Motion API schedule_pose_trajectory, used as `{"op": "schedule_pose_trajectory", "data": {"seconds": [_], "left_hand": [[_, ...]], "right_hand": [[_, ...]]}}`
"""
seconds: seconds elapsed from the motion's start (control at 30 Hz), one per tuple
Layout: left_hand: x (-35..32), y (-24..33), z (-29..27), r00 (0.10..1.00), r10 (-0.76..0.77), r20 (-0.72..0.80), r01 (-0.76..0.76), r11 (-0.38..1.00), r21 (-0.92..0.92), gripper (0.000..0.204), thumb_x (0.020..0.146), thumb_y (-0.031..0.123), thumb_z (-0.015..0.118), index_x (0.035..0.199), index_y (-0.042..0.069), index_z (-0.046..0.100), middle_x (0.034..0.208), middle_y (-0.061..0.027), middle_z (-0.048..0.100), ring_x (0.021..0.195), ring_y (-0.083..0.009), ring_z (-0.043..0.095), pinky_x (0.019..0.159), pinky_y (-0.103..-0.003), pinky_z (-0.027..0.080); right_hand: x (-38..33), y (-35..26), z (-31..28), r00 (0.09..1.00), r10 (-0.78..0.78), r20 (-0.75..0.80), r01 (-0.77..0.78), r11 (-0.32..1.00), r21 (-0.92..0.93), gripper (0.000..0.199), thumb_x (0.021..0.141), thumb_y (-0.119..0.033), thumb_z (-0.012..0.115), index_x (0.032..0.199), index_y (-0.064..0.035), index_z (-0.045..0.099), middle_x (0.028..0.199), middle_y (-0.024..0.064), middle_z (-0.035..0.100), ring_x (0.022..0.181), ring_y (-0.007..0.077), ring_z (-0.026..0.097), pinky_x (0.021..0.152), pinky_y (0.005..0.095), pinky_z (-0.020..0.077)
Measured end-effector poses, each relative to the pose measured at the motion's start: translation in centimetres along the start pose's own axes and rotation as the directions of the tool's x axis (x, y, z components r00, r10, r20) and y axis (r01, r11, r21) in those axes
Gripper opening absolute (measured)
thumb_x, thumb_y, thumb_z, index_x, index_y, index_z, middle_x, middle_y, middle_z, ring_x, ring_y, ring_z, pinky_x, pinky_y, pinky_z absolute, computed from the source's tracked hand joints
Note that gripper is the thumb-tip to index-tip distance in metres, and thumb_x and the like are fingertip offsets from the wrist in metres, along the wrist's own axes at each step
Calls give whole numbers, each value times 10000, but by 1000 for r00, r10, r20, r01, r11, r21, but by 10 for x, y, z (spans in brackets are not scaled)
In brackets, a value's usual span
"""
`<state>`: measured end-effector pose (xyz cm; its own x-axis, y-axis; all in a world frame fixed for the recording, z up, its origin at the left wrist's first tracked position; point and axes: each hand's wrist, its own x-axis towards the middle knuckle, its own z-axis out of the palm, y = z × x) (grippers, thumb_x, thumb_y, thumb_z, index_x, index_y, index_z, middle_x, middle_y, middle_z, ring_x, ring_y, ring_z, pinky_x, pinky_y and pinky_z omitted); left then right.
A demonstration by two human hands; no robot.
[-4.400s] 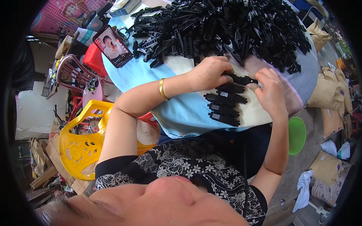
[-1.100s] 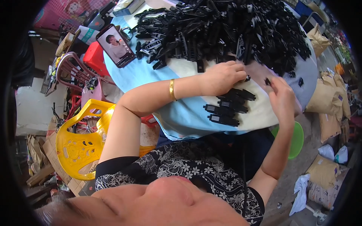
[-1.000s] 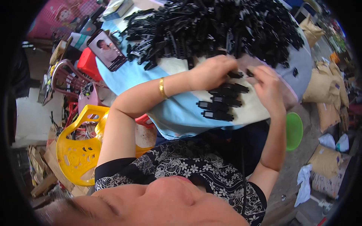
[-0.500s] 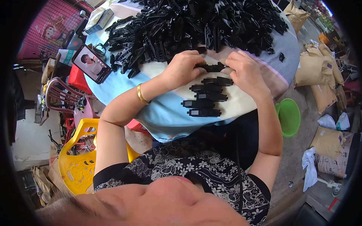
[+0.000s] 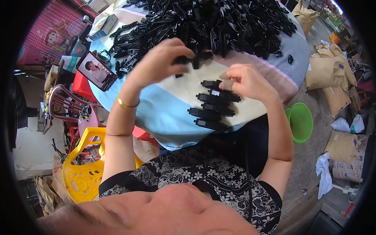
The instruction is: Assembling small black plastic components by snapping pieces together.
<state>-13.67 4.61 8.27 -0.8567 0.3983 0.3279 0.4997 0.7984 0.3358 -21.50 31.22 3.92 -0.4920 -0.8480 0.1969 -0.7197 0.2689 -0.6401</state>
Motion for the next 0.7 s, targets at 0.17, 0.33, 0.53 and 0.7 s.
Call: {"op": "schedule_pose_trajectory", "data": {"seconds": [0.17,0.33,0.53,0.7], "left_hand": [[-22,-19,-10,968,-198,151,144,940,309,587,582,58,767,1142,79,592,1135,-129,491,1069,-315,464,939,-356,438],[-11,-21,21,992,-119,41,93,916,391,471,661,-17,707,1107,74,587,1063,-120,506,996,-315,494,868,-372,464],[0,-23,32,987,-124,-105,152,928,339,424,726,50,690,1135,90,587,934,-107,555,910,-294,544,812,-379,482],[-2,-20,22,944,1,-329,92,959,268,326,758,-14,591,1070,80,588,815,-109,579,810,-295,575,693,-383,506]], "right_hand": [[35,-7,20,946,-191,-261,170,980,-101,238,780,-27,648,1010,18,607,958,134,604,746,296,604,657,356,489],[64,15,32,991,-67,-117,17,924,-383,352,760,21,550,1103,-25,614,1042,150,610,879,336,620,769,415,508],[48,-4,20,982,22,-187,-100,902,-419,252,737,-81,615,983,-36,643,887,129,617,814,326,620,709,407,501],[25,-11,20,988,104,-117,-114,991,-76,192,762,-114,693,867,20,604,745,106,533,631,226,541,593,333,432]]}}
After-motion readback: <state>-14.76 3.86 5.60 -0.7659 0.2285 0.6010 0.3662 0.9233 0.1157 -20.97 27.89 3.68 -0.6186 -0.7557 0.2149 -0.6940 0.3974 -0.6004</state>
